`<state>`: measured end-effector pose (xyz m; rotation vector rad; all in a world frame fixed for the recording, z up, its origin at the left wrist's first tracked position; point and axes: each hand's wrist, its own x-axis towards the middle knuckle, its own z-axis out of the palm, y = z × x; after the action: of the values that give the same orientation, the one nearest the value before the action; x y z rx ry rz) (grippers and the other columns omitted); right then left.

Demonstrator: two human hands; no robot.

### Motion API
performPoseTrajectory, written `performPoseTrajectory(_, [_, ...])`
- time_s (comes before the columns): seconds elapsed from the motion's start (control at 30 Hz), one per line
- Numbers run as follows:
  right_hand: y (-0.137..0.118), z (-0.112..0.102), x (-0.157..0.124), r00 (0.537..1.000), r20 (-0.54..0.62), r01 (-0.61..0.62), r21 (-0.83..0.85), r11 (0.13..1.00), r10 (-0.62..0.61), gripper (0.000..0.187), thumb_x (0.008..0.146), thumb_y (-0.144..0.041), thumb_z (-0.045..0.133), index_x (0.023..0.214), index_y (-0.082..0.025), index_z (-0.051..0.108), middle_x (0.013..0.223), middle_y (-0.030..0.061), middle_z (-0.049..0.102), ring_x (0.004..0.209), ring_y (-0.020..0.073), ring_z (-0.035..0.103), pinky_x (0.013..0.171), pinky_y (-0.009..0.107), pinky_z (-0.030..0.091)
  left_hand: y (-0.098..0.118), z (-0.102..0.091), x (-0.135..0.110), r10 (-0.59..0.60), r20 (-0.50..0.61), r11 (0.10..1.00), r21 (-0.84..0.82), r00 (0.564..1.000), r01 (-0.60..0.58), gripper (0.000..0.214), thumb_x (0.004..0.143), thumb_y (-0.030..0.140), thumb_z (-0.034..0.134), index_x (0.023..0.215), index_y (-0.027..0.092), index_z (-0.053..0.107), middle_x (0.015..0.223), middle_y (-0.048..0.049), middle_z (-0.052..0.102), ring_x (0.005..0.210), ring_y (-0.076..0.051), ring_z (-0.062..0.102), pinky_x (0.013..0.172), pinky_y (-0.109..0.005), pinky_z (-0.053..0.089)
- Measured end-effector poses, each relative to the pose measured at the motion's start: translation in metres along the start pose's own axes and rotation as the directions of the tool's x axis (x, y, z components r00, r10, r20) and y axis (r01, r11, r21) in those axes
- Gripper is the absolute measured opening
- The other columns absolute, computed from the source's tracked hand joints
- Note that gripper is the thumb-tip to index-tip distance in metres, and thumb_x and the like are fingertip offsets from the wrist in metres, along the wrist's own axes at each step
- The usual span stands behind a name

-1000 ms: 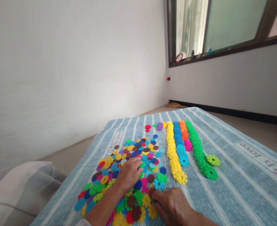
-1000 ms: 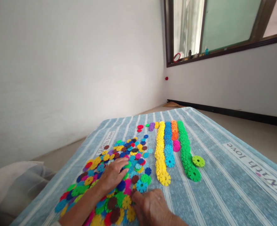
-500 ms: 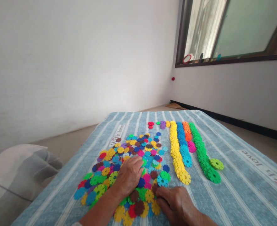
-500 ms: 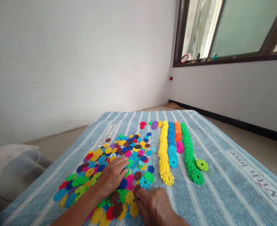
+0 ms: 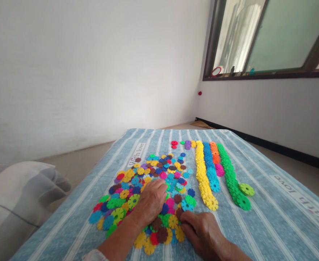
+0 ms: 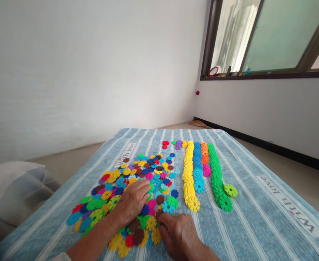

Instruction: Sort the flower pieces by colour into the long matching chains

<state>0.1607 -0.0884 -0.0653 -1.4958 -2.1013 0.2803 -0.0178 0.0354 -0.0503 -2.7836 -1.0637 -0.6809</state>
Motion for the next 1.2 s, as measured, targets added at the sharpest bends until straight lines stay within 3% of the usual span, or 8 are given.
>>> performPoseTrajectory(0.27, [-0.0004,0.0,-0.0006,1.0,0.002,-0.015,0.022,1.0,0.015,0.021,0.09,-0.026,0.038,0.081,-0.021,0.057,0.064,-0.0017,0.066,0.055,0.0118,0.061,0.052,0.022,0.03,0.0031,-0.0034,-0.0011,-0.014,0.01,1.0,-0.024,1.0,0.014,0.011,0.08,0.014,0.052,0.082,0.02,0.061,0.093,-0.0064,0.065,0.094,-0.022,0.059,0.087,-0.039,0.049])
performPoseTrajectory(1.2, [-0.0028,-0.0092,-0.0007,0.999,0.042,-0.017,0.007,1.0,0.017,0.016,0.089,-0.021,0.042,0.091,-0.021,0.058,0.071,-0.0018,0.067,0.062,0.0115,0.062,0.055,0.02,0.032,-0.0019,0.0019,-0.0001,0.01,0.008,1.0,-0.029,1.0,-0.01,0.014,0.082,0.014,0.053,0.091,0.018,0.063,0.108,-0.0086,0.065,0.105,-0.024,0.057,0.095,-0.041,0.046])
